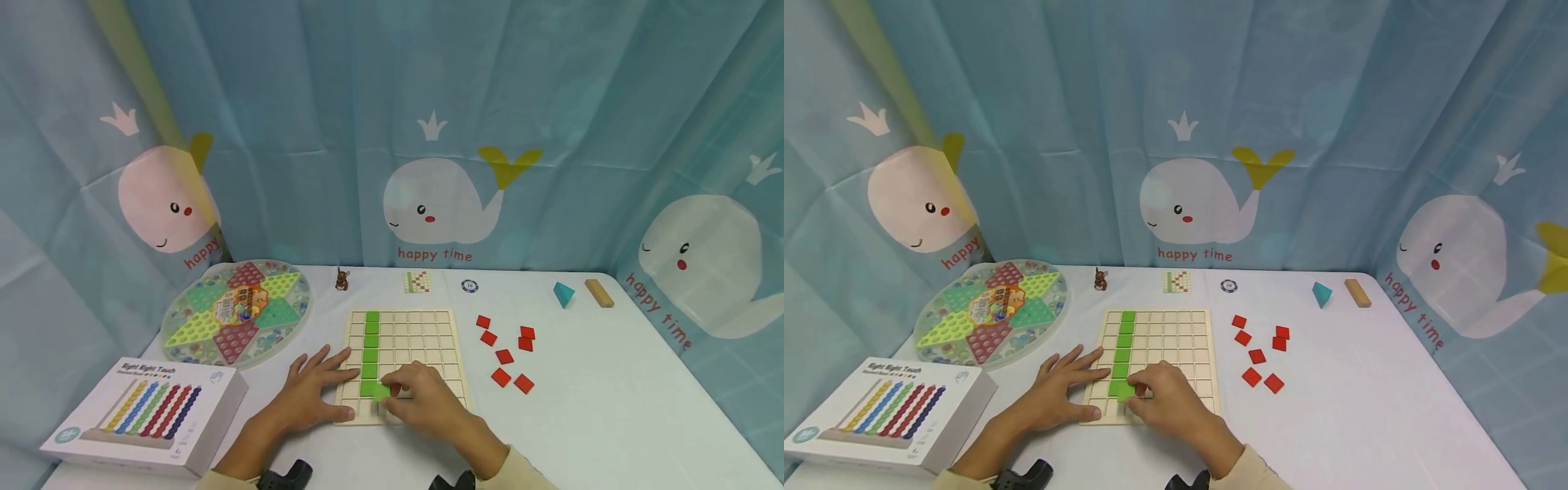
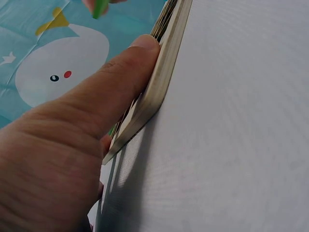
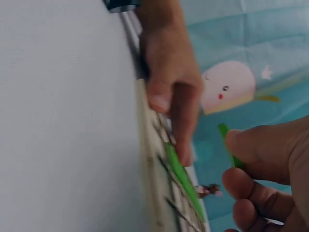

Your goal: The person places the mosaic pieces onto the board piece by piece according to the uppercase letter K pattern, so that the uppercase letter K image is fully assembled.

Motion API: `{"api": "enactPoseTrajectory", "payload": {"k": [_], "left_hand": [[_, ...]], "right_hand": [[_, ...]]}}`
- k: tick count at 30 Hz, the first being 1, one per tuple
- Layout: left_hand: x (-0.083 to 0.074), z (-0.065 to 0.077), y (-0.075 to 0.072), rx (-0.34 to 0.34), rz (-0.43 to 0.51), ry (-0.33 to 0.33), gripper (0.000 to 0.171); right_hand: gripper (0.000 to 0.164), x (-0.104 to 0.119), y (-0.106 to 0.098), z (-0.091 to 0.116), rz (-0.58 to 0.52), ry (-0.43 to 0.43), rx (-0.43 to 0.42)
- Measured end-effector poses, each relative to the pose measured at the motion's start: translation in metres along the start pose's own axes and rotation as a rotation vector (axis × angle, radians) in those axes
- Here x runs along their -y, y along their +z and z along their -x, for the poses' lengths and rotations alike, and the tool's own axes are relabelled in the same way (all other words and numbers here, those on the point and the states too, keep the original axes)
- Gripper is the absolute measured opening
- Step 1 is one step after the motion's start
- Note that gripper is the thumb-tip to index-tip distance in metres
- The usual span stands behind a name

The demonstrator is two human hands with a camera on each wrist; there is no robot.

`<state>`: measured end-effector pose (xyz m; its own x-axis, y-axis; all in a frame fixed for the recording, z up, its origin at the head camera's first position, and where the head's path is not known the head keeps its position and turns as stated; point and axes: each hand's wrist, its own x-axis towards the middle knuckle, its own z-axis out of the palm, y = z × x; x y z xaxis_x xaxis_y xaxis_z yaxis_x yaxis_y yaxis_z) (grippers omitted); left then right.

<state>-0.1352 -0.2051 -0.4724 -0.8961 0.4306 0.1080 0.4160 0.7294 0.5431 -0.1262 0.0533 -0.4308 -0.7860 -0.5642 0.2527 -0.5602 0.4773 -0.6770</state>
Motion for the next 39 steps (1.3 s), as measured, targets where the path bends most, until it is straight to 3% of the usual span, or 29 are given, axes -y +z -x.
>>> {"api": "enactPoseTrajectory", "payload": {"k": [9,19,28,39], "left_hand": [[-0.001,-0.002,0.002,-0.004,-0.013,0.003,0.073],[-0.003,-0.002,-0.003,-0.007,-0.02,0.006,0.072],[0.0,0.0,-0.004,-0.008,-0.009,0.008,0.072],[-0.002,-0.001,0.0,-0.014,0.0,-0.002,0.071]], "right_hand": [[0.027,-0.002,0.018,-0.006,0.091,0.049,0.072],[0.023,-0.006,0.029,-0.007,0.17,-0.011,0.055],[0.027,-0.01,0.035,-0.007,0.112,-0.112,0.003],[0.023,-0.014,0.03,-0.004,0.027,-0.125,-0.025]]}}
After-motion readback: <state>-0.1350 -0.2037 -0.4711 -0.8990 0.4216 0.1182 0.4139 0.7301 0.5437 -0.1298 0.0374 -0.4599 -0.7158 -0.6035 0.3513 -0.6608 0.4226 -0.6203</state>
